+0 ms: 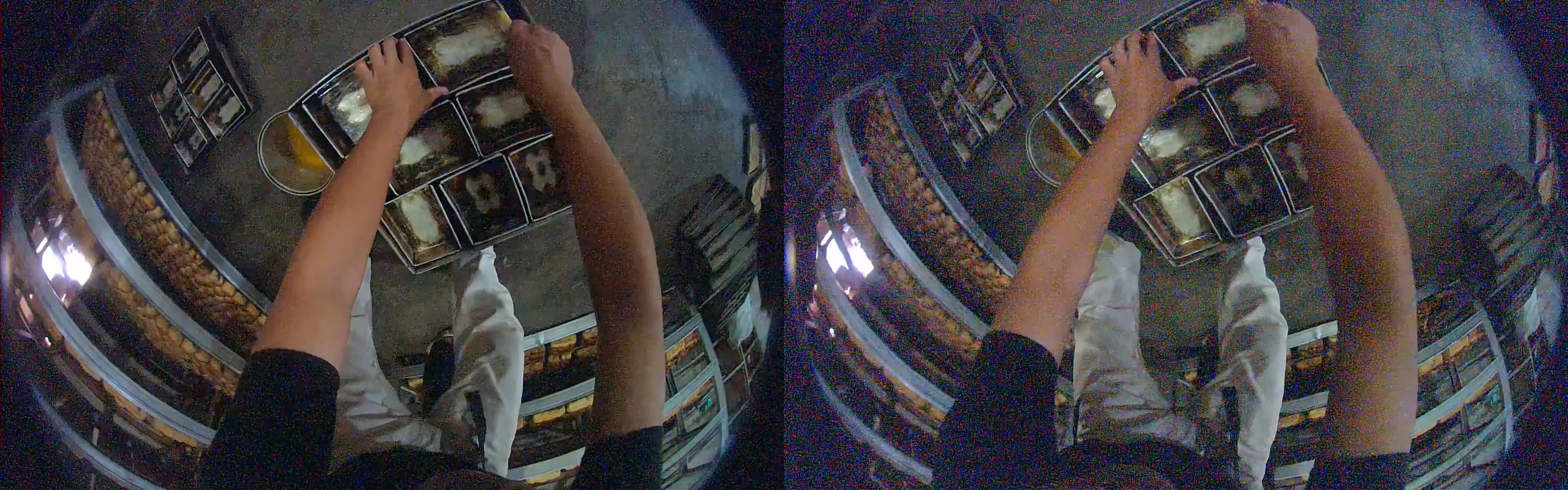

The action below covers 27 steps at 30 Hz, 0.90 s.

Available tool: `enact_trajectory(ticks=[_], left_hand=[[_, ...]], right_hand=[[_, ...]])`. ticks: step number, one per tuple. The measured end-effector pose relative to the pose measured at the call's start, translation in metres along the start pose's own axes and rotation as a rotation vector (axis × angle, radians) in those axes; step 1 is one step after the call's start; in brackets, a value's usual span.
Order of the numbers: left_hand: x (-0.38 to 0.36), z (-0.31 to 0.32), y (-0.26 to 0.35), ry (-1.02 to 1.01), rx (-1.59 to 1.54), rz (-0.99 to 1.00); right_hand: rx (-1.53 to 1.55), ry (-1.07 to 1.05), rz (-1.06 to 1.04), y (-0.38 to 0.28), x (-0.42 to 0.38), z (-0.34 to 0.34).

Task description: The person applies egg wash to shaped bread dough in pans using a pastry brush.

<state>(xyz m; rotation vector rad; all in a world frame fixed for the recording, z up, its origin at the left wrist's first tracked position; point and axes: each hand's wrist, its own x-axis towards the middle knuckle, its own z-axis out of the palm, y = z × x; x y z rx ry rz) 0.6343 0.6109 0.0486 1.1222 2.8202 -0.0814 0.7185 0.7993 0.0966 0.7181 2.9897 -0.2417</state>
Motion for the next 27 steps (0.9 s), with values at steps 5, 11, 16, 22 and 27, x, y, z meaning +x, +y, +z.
enact_trajectory(ticks=[5,11,16,22,27], left_hand=[[0.000,0.001,0.008,0.013,0.000,-0.026],[0.000,-0.004,0.005,0.004,-0.027,-0.025],[-0.004,-0.009,0.008,0.037,-0.014,-0.004],[-0.005,-0.006,0.007,0.066,-0.035,-0.001],[-0.002,-0.006,0.004,-0.006,-0.042,-0.008]], right_hand=[[0.081,-0.085,-0.124,-0.040,-0.014,0.012],[0.111,-0.256,-0.011,-0.018,-0.013,0.013],[-0.017,-0.073,0.014,-0.008,-0.003,-0.014],[0.119,-0.338,-0.056,-0.058,0.000,-0.013],[-0.127,-0.310,-0.087,-0.031,0.017,-0.025]])
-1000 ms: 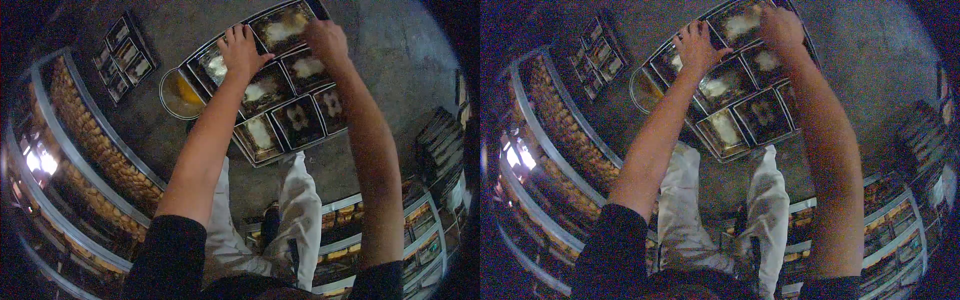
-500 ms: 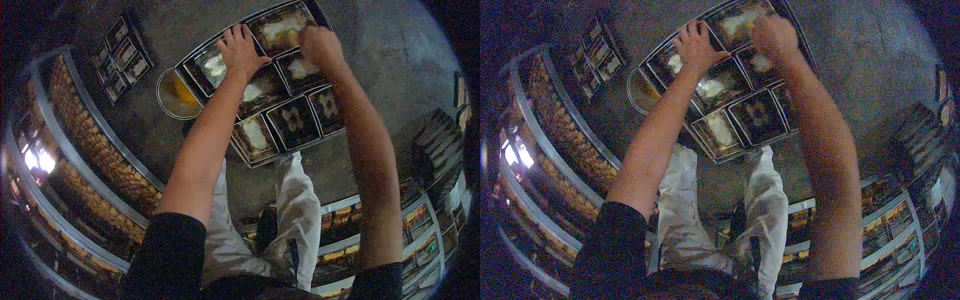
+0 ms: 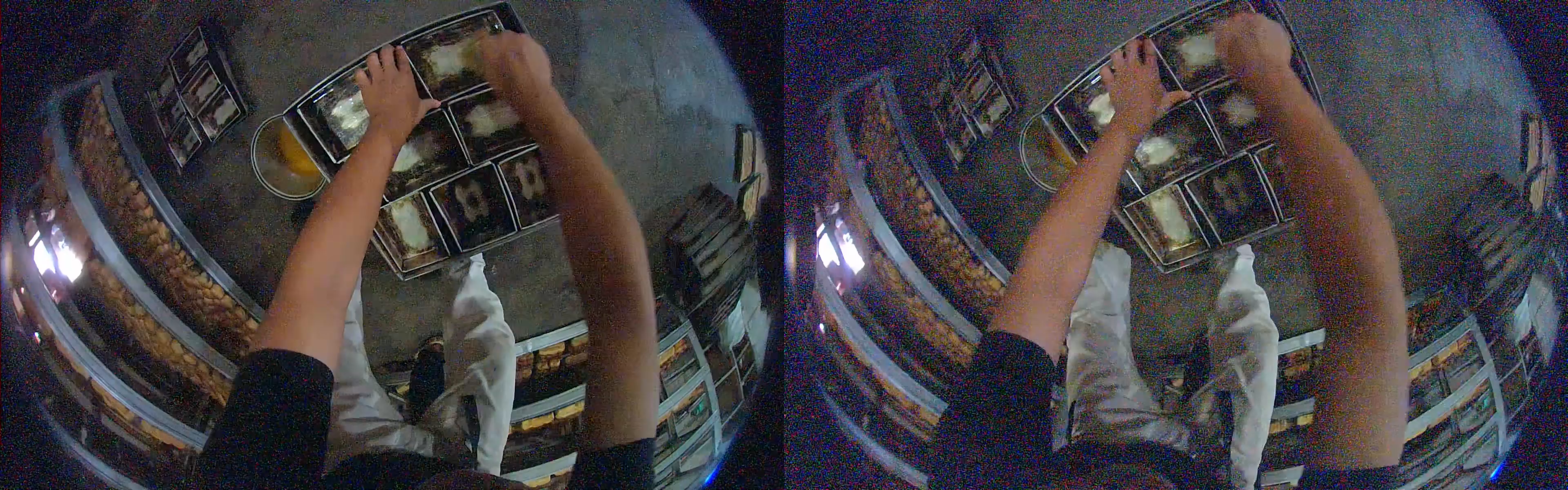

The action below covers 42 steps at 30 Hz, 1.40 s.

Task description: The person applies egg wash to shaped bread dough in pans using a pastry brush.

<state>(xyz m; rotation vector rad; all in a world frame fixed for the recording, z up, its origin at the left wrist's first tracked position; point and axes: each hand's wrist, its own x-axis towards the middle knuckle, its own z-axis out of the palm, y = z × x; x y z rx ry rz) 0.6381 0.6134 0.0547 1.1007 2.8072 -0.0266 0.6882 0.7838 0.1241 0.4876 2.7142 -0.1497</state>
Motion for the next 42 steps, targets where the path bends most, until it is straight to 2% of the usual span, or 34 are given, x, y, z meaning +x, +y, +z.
enact_trajectory(ticks=[2,5,8,11,15,16,19,22,25,26,29,32,33,35,38,41,42], left_hand=[[-0.002,0.005,0.001,-0.019,0.001,0.005],[0.000,0.008,0.002,0.000,-0.001,-0.011],[0.002,0.003,0.004,-0.035,-0.002,-0.023],[0.001,-0.003,0.001,-0.072,-0.009,-0.032],[0.001,0.004,0.000,-0.040,-0.020,-0.026],[0.001,0.004,0.000,-0.041,-0.017,-0.027],[0.002,0.003,0.001,-0.045,0.002,-0.032],[0.002,0.001,0.002,-0.086,0.004,-0.035],[0.002,0.003,0.003,-0.085,0.018,-0.033],[0.002,0.002,0.003,-0.090,0.024,-0.030],[0.002,0.002,0.003,-0.097,0.042,-0.020],[0.003,0.006,0.006,-0.075,0.049,-0.026],[0.002,0.004,0.006,-0.066,0.052,-0.037],[0.002,0.001,0.008,-0.059,0.057,-0.048],[-0.001,0.000,0.005,-0.063,0.063,-0.046],[-0.002,0.003,0.005,-0.060,0.055,-0.037],[-0.002,0.001,0.006,-0.067,0.047,-0.042]], right_hand=[[-0.056,0.088,-0.056,0.014,-0.001,0.004],[-0.077,0.120,-0.037,0.001,-0.012,0.017],[0.108,0.136,0.074,-0.030,-0.024,0.033],[0.232,0.047,0.043,-0.043,-0.019,0.035],[0.473,0.287,0.088,-0.017,-0.009,0.048],[0.450,0.286,0.183,-0.010,-0.004,0.056],[0.434,0.268,0.051,0.003,-0.005,0.067],[0.416,0.046,-0.113,0.029,-0.009,0.072],[0.189,0.036,0.015,0.038,-0.011,0.038],[0.066,0.146,-0.018,0.040,-0.008,0.037],[0.089,0.374,0.076,0.031,-0.004,0.035],[0.248,0.328,0.076,0.001,-0.009,0.048],[0.214,0.339,-0.051,-0.010,-0.015,0.054],[0.346,0.151,-0.099,-0.027,-0.020,0.061],[0.271,-0.016,-0.025,-0.009,-0.025,0.060],[0.188,0.293,0.123,0.029,-0.040,0.053],[0.143,0.307,0.150,0.032,-0.043,0.053]])
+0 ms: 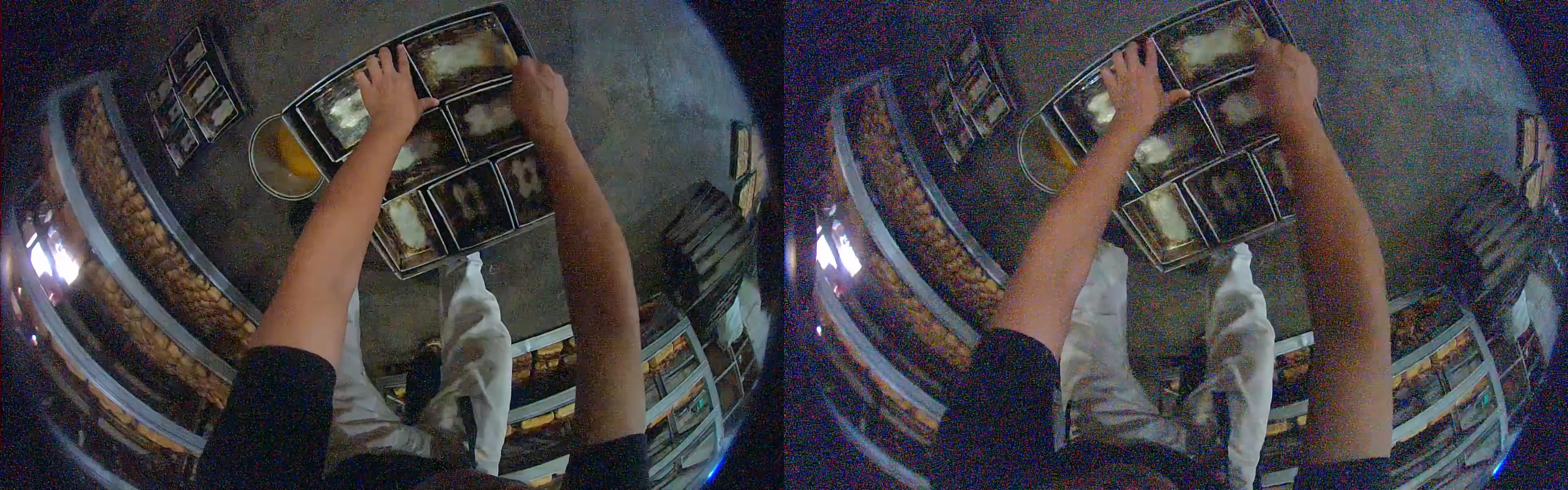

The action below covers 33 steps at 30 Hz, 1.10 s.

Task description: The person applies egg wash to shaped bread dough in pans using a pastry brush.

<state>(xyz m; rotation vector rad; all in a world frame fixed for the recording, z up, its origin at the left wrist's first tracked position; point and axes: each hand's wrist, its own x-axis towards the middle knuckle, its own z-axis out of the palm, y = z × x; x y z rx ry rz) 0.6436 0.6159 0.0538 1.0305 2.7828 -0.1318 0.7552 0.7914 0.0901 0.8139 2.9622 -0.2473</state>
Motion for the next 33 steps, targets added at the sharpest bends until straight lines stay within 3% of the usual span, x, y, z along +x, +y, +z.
enact_trajectory(ticks=[2,5,11,13,18,21,23,24,27,29,32,33], left_hand=[[-0.002,0.000,-0.001,0.009,-0.023,0.017],[-0.012,0.004,-0.012,0.074,-0.085,0.089],[-0.076,-0.008,-0.068,0.075,-0.253,0.127],[-0.105,-0.011,-0.105,0.077,-0.293,0.109],[-0.181,0.013,-0.198,0.023,-0.209,-0.081],[-0.222,0.032,-0.249,-0.192,-0.236,-0.248],[-0.245,0.046,-0.278,-0.392,-0.264,-0.311],[-0.255,0.053,-0.292,-0.499,-0.275,-0.343],[-0.268,0.085,-0.332,-0.797,-0.274,-0.320],[-0.267,0.092,-0.352,-0.813,-0.421,-0.288],[-0.266,0.126,-0.378,-0.887,-0.527,-0.244],[-0.264,0.137,-0.386,-0.922,-0.547,-0.234]], right_hand=[[-0.088,0.040,0.041,0.000,-0.005,0.002],[0.013,-0.061,0.062,-0.022,-0.026,0.010],[0.326,-0.080,0.472,-0.105,-0.114,-0.020],[0.554,0.002,0.476,-0.137,-0.147,-0.018],[0.779,-0.141,0.382,-0.225,-0.201,0.007],[0.860,-0.204,0.379,-0.289,-0.202,0.015],[0.943,-0.294,0.437,-0.322,-0.203,0.051],[0.900,-0.422,0.482,-0.335,-0.198,0.073],[0.756,-0.487,0.432,-0.370,-0.175,0.151],[0.593,-0.334,0.194,-0.381,-0.161,0.192],[0.644,-0.393,0.269,-0.397,-0.140,0.230],[0.514,-0.387,0.181,-0.398,-0.145,0.250]])
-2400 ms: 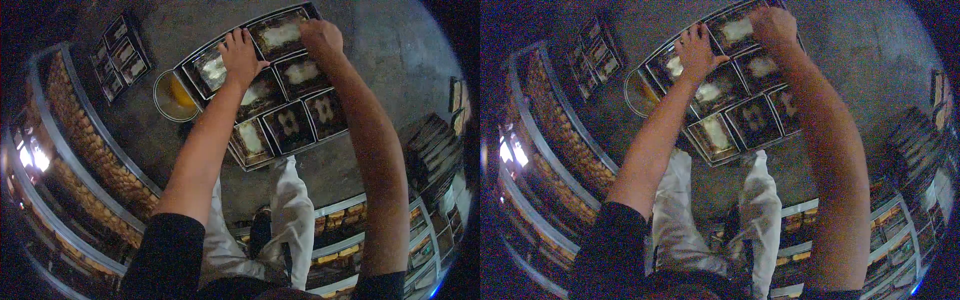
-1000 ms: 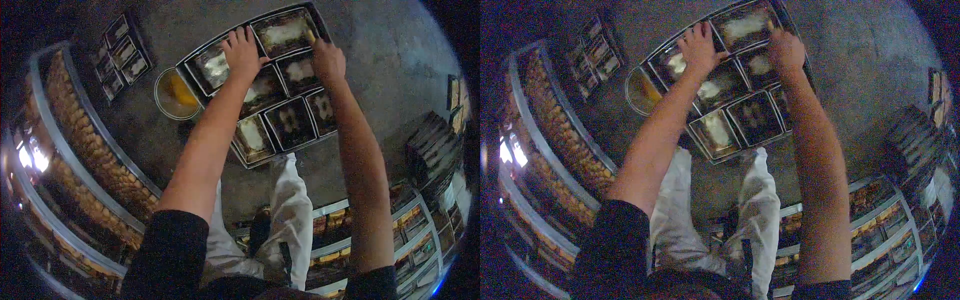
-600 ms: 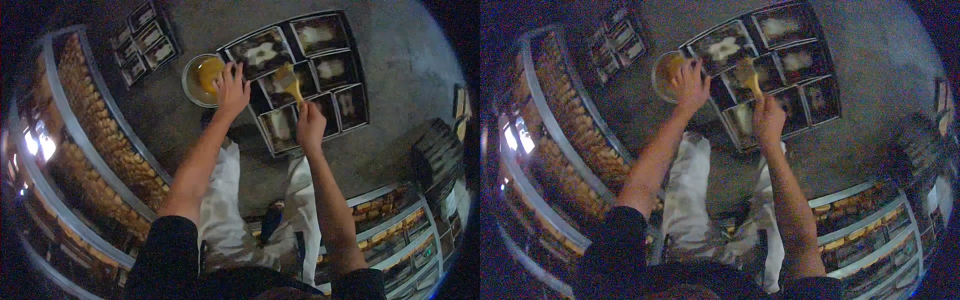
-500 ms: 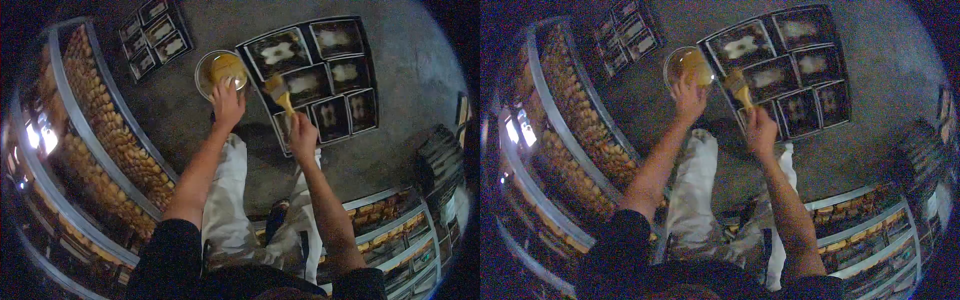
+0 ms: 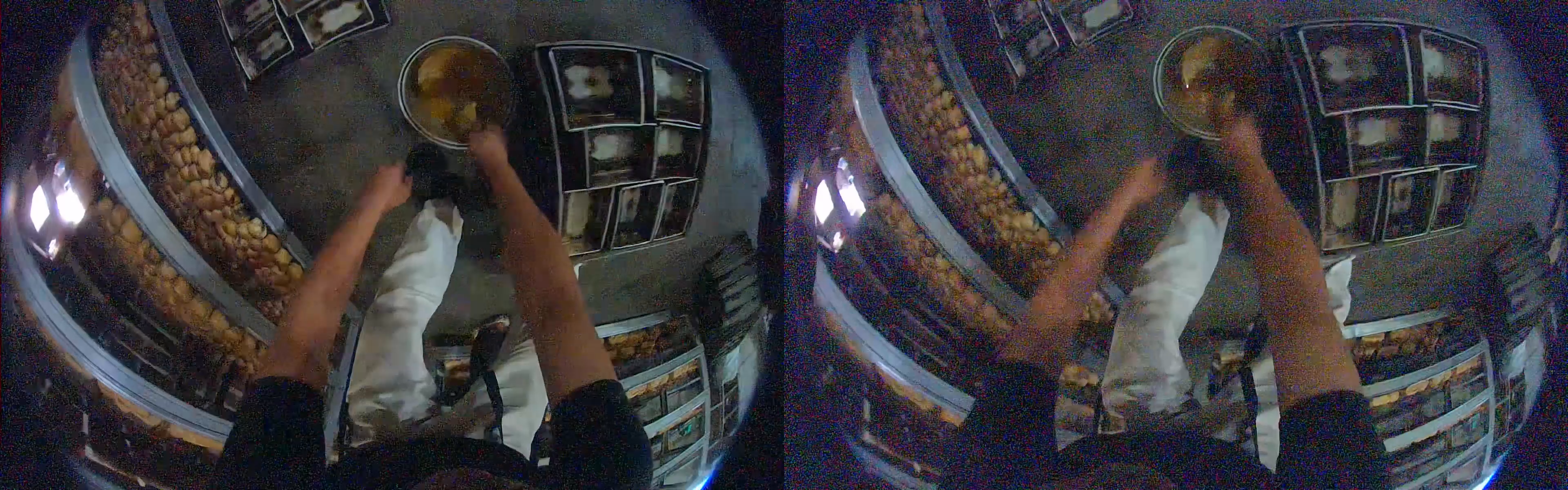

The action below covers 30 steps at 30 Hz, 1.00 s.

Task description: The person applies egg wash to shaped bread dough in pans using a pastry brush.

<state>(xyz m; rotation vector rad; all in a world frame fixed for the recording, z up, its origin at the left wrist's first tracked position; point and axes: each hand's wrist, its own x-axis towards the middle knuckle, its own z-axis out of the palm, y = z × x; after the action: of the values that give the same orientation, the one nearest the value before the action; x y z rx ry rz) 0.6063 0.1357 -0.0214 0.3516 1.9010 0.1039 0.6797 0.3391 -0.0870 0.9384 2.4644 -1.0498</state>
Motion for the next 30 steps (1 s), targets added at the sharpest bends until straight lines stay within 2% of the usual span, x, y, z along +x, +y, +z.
enact_trajectory(ticks=[2,3,6,9,12,15,18,21,24,26,27,29,30], left_hand=[[0.011,-0.006,-0.010,0.118,0.046,0.015],[0.016,-0.012,-0.012,0.181,0.064,0.027],[0.036,-0.024,-0.015,0.231,-0.043,0.021],[0.039,-0.032,-0.007,0.360,-0.149,0.067],[0.031,-0.030,0.009,0.341,-0.202,0.082],[0.014,-0.022,0.027,0.288,-0.114,0.138],[0.023,0.012,0.022,0.283,-0.131,0.213],[0.025,0.038,0.029,0.298,-0.090,0.193],[0.009,0.049,0.057,0.458,-0.049,0.297],[0.011,0.052,0.078,0.416,-0.155,0.262],[0.014,0.060,0.105,0.386,-0.202,0.257],[0.014,0.061,0.136,0.451,-0.227,0.214],[0.010,0.058,0.155,0.484,-0.240,0.188]], right_hand=[[-0.293,0.015,-0.141,0.028,0.011,0.031],[-0.325,0.027,-0.150,0.081,0.024,0.064],[-0.197,-0.093,0.252,0.082,0.022,0.060],[-0.280,-0.219,0.336,0.025,0.002,0.010],[-0.073,-0.208,0.489,0.036,0.002,0.004],[-0.147,-0.255,0.511,0.034,-0.003,-0.012],[0.013,-0.351,0.499,0.012,-0.026,-0.058],[-0.193,-0.400,0.238,0.070,-0.029,-0.028],[0.042,-0.379,-0.039,0.083,-0.056,-0.055],[0.295,-0.575,0.246,0.052,-0.077,-0.115],[0.431,-0.729,0.326,0.064,-0.085,-0.154],[0.712,-1.076,0.464,0.069,-0.095,-0.203],[0.806,-1.048,0.440,0.066,-0.096,-0.249]])
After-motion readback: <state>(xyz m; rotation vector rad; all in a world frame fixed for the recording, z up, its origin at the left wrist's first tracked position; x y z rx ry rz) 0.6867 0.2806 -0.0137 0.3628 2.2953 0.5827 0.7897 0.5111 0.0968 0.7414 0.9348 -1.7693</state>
